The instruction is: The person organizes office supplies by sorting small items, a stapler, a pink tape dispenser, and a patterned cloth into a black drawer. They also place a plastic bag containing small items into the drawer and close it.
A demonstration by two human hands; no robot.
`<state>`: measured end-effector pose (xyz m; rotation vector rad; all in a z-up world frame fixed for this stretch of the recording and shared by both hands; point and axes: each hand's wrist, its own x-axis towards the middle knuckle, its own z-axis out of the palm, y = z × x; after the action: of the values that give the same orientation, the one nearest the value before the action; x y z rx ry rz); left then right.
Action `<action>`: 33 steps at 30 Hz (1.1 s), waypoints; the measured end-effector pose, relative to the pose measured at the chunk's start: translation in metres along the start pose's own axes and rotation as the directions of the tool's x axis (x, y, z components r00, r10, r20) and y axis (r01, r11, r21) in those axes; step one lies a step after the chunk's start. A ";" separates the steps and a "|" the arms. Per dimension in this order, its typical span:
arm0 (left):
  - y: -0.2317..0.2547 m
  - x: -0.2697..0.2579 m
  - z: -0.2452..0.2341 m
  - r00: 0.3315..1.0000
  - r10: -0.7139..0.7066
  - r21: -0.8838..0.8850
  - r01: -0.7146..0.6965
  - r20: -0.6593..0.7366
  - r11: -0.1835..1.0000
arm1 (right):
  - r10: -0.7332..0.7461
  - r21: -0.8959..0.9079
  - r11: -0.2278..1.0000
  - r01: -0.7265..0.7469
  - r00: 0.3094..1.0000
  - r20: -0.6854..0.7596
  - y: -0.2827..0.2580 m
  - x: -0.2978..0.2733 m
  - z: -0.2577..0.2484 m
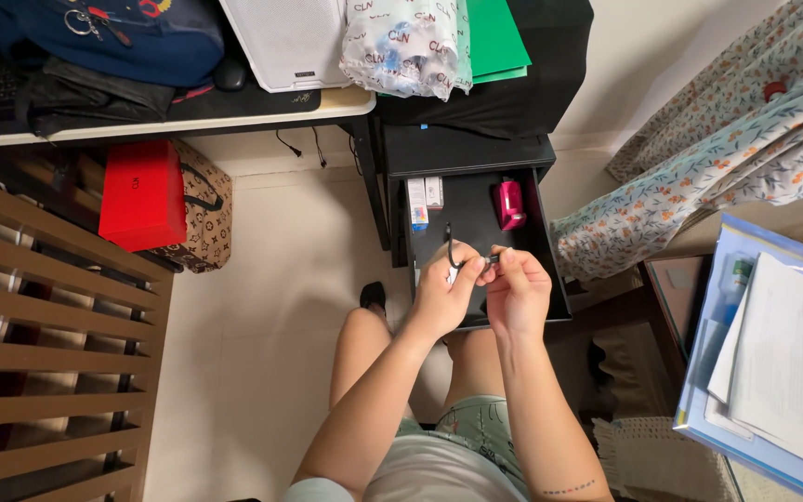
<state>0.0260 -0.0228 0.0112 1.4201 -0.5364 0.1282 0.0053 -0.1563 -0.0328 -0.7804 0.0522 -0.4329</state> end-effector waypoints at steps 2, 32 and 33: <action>0.002 0.003 0.000 0.998 0.058 0.109 -0.054 -0.033 0.993 | -0.036 -0.108 0.993 0.036 0.999 0.006 0.000 -0.001 0.001; 0.016 0.027 0.015 0.996 0.090 0.139 -0.090 0.007 0.986 | -0.034 -0.041 0.999 0.035 0.999 0.021 -0.016 0.012 -0.007; 0.015 0.026 0.017 0.997 0.079 0.158 -0.080 0.011 0.984 | -0.054 -0.062 0.997 0.054 0.999 -0.002 -0.016 0.012 -0.008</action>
<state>0.0382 -0.0422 0.0371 1.5537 -0.5976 0.2357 0.0093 -0.1764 -0.0264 -0.8434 0.0476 -0.4861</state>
